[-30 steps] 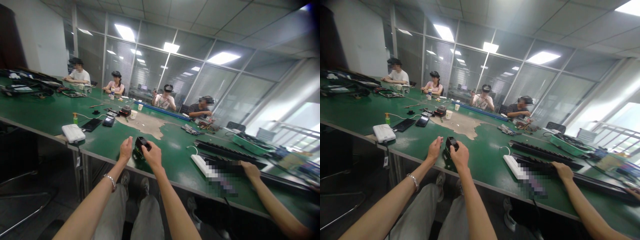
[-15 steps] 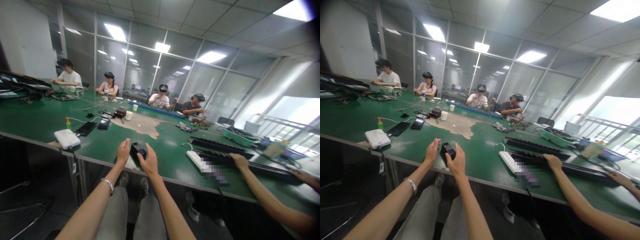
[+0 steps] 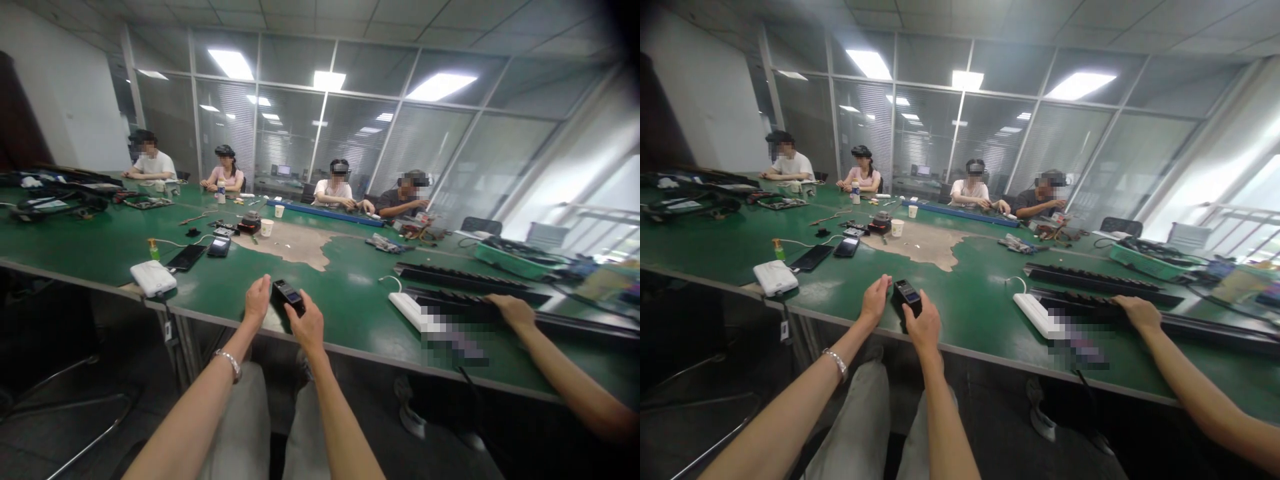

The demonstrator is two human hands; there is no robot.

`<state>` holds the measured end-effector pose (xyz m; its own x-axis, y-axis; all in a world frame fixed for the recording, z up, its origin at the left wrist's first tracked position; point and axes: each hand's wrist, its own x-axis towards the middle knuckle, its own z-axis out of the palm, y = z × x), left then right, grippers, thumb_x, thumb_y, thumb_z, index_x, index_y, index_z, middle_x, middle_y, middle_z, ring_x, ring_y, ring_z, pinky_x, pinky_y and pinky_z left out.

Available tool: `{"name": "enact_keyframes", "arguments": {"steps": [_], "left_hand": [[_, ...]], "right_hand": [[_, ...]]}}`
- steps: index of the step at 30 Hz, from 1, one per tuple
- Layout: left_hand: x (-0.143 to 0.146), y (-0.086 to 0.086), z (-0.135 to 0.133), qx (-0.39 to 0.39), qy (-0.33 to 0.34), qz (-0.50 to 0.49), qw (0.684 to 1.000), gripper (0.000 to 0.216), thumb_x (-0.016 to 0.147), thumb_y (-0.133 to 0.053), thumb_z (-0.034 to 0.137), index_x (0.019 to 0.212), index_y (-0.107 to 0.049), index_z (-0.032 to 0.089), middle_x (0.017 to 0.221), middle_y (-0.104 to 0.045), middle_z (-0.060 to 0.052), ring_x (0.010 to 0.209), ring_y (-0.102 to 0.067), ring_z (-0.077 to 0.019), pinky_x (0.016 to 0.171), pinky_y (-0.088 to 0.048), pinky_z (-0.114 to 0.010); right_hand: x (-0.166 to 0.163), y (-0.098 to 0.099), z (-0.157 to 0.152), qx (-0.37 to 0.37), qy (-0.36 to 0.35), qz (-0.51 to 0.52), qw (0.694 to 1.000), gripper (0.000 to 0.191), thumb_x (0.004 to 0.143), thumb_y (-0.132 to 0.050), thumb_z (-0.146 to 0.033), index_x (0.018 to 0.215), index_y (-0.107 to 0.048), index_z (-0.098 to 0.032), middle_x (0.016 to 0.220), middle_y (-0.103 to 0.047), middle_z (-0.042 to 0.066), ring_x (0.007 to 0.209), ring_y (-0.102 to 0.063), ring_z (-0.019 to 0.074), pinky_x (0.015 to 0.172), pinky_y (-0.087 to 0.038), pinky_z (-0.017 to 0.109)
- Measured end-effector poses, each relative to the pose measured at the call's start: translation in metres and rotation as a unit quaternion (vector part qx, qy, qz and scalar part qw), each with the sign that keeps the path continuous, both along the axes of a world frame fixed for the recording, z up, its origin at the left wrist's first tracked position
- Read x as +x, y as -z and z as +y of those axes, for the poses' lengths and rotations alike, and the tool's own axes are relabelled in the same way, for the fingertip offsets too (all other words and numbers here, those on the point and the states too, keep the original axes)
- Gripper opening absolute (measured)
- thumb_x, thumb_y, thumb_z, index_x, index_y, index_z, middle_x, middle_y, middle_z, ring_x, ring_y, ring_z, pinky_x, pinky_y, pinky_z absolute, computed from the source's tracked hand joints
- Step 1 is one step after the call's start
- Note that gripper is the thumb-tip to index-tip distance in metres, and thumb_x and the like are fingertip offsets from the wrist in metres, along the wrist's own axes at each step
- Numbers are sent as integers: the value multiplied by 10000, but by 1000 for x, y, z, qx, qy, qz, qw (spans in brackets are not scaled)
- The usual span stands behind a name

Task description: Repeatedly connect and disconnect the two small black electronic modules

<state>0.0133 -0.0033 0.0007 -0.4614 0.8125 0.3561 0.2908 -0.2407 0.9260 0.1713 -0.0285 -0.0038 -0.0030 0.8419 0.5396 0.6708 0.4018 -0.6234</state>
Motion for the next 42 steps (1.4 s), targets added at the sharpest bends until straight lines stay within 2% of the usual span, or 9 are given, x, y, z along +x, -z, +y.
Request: {"name": "enact_keyframes", "arguments": {"steps": [8,15,18,20,24,28,34,39,42], "left_hand": [[9,-14,-8,-1,-16,7,1000,572,911,-316,618,964,-690,188,954,-727,-103,919,-667,-218,818,-502,-343],[15,-20,-9,-8,-9,16,1000,547,903,-347,613,932,-701,197,912,-729,-96,919,-664,-237,816,-499,-358],[13,-17,-9,0,-29,22,999,552,907,-332,615,931,-693,197,918,-718,-98,901,-655,-226,792,-499,-342],[11,-15,-9,5,-53,23,998,567,915,-309,610,926,-691,192,904,-707,-101,869,-648,-221,777,-496,-340],[7,-9,-5,-6,-89,43,995,576,926,-286,599,933,-694,193,844,-675,-94,772,-630,-210,749,-484,-344],[6,-5,0,-23,-61,62,996,584,927,-280,609,986,-686,192,828,-663,-82,674,-609,-180,704,-478,-329],[7,-3,0,-27,-5,9,1000,602,927,-265,622,1042,-650,174,904,-691,-76,583,-612,-137,614,-484,-289],[5,-3,0,-25,-15,10,1000,578,933,-281,609,1013,-650,171,952,-689,-85,652,-632,-141,630,-492,-283],[4,-4,0,-14,-43,15,999,569,941,-277,593,990,-660,174,953,-687,-95,733,-638,-161,675,-495,-294]], "right_hand": [[9,-10,-2,-37,-77,165,983,539,803,-621,-461,1274,-572,-204,1178,-675,73,1038,-648,214,901,-503,332],[11,-35,9,-34,-132,263,955,535,805,-617,-457,1244,-567,-153,1115,-697,99,970,-680,217,851,-540,323],[18,-42,13,-9,-111,286,952,550,829,-579,-458,1269,-537,-130,1157,-676,118,1006,-670,216,873,-529,318],[25,-38,16,3,-65,269,961,548,827,-578,-457,1267,-541,-132,1169,-669,119,1025,-659,217,895,-512,325],[37,-16,20,1,20,168,986,531,821,-579,-445,1268,-554,-160,1176,-663,114,1063,-631,234,935,-473,353],[38,-1,23,-15,68,67,995,537,821,-567,-382,1291,-537,-124,1177,-653,151,1075,-611,268,952,-449,382],[34,6,26,48,76,-14,996,652,796,-582,-341,1342,-469,-4,1313,-551,228,1207,-514,314,1046,-367,413],[34,8,25,21,59,-16,998,554,831,-524,-352,1298,-536,-55,1211,-626,198,1085,-586,303,960,-428,415],[36,4,23,11,64,47,997,534,817,-547,-389,1267,-574,-103,1174,-653,170,1043,-611,286,921,-450,393]]}}
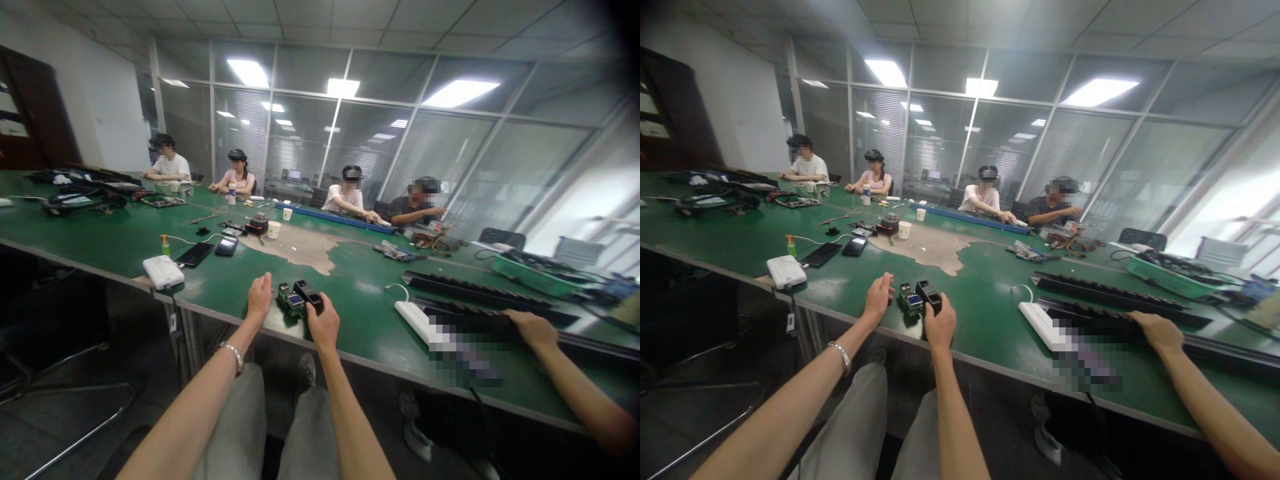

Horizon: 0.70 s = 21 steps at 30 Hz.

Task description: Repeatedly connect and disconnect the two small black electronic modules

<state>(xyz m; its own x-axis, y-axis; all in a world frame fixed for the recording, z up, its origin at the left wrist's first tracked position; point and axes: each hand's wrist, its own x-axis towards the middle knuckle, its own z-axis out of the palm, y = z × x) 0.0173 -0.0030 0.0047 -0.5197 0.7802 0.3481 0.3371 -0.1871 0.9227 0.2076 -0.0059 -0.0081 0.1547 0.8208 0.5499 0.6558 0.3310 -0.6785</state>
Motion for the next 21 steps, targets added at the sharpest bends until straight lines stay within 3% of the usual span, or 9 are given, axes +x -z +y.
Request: {"name": "enact_keyframes", "arguments": {"steps": [5,10,21], "left_hand": [[0,-2,0,10,-13,-5,1000,545,949,-287,565,960,-674,181,916,-697,-94,807,-645,-188,761,-491,-324],[1,-2,0,16,1,-24,1000,559,942,-289,580,997,-679,183,969,-711,-102,895,-656,-210,833,-481,-344],[0,-1,0,28,32,-40,998,589,922,-315,613,1041,-684,170,1058,-711,-134,983,-655,-237,859,-477,-347]], "right_hand": [[-2,-26,-9,22,20,154,988,565,800,-589,-473,1247,-598,-127,1151,-670,145,980,-644,252,868,-478,355],[-26,-50,-22,42,-47,165,984,556,807,-613,-488,1253,-598,-154,1136,-681,109,935,-655,210,830,-500,303],[-42,-35,-22,35,-65,30,997,468,810,-616,-407,1211,-616,-167,1130,-683,113,995,-643,241,887,-481,345]]}}
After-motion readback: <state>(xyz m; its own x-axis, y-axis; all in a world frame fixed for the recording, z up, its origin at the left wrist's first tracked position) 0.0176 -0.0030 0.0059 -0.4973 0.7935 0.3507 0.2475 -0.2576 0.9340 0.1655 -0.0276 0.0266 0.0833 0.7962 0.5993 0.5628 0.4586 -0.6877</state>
